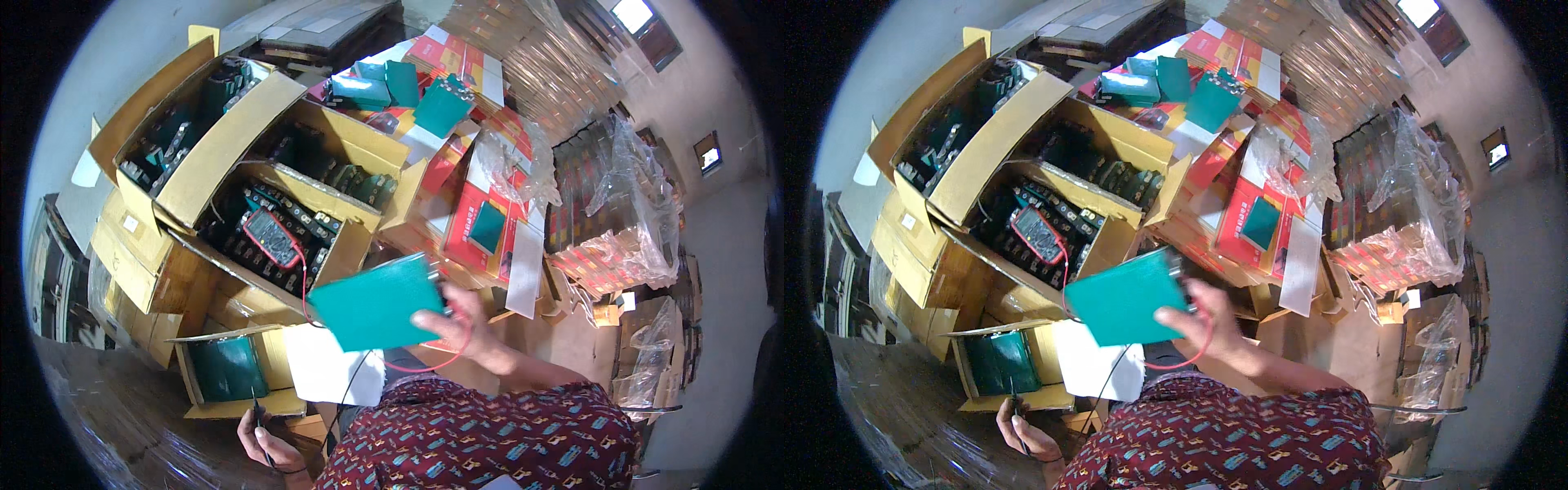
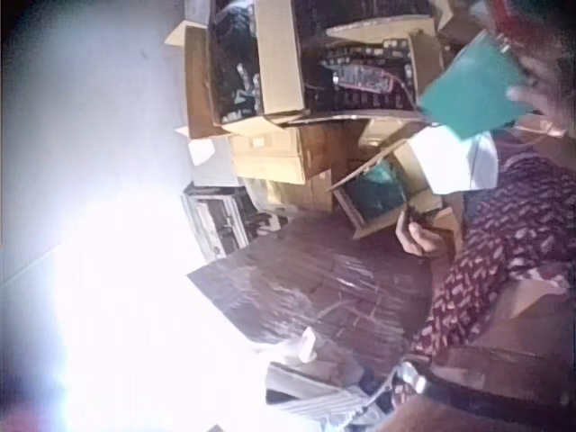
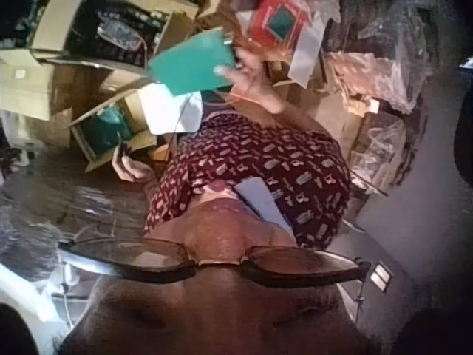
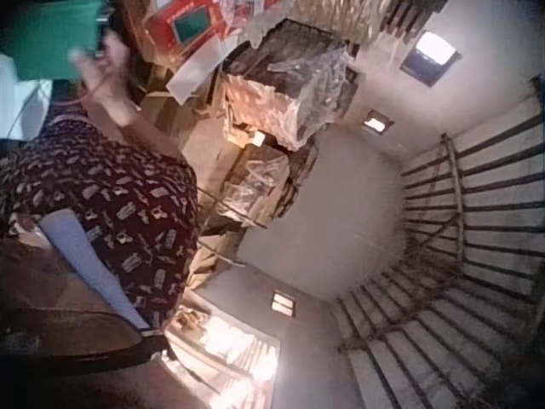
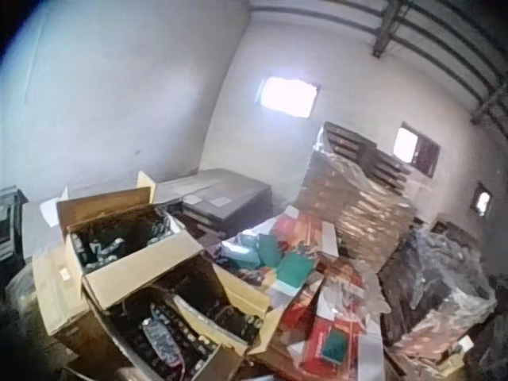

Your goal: The person tests small green electronic modules using a multimeter. They pick up modules from a cardboard box, connect the multimeter probes to the terminals, and then place the modules back into the box or onto a nearby pile.

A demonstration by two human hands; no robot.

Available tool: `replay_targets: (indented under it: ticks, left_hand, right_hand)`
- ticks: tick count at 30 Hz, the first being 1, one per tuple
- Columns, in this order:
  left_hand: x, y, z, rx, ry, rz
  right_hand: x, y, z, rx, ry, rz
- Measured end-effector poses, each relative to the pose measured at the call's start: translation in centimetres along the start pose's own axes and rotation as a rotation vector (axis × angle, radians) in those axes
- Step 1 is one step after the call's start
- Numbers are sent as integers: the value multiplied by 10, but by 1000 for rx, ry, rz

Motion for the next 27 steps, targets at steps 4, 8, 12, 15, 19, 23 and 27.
replay_targets:
  ticks: [4, 8, 12, 15, 19, 23, 27]
  left_hand:
    - [14, -52, 38, 46, -90, -104]
    - [12, -102, 46, 27, -113, -170]
    - [9, -159, 62, 63, -72, -253]
    - [3, -177, 65, 125, -49, -243]
    - [-4, -201, 57, 160, -17, -259]
    - [-11, -203, 59, 260, 6, -213]
    - [-5, -221, 60, 239, 8, -249]
  right_hand:
    - [20, 130, 68, 143, -41, 456]
    - [85, 226, 162, 315, -182, 723]
    - [174, 318, 270, 255, -267, 945]
    - [238, 347, 305, 128, -360, 1015]
    - [285, 418, 354, -16, -367, 1177]
    - [352, 408, 362, 171, -392, 1028]
    - [338, 470, 433, 161, -480, 1249]
Point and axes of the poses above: each hand's wrist, its own x-axis towards the middle knuckle, its own y-axis out of the back of the hand, z = x × y, the point moved 10 cm from there along x, towards the middle knuckle, and after that the axes turned 13 degrees about -y, right-handed, at the moved point
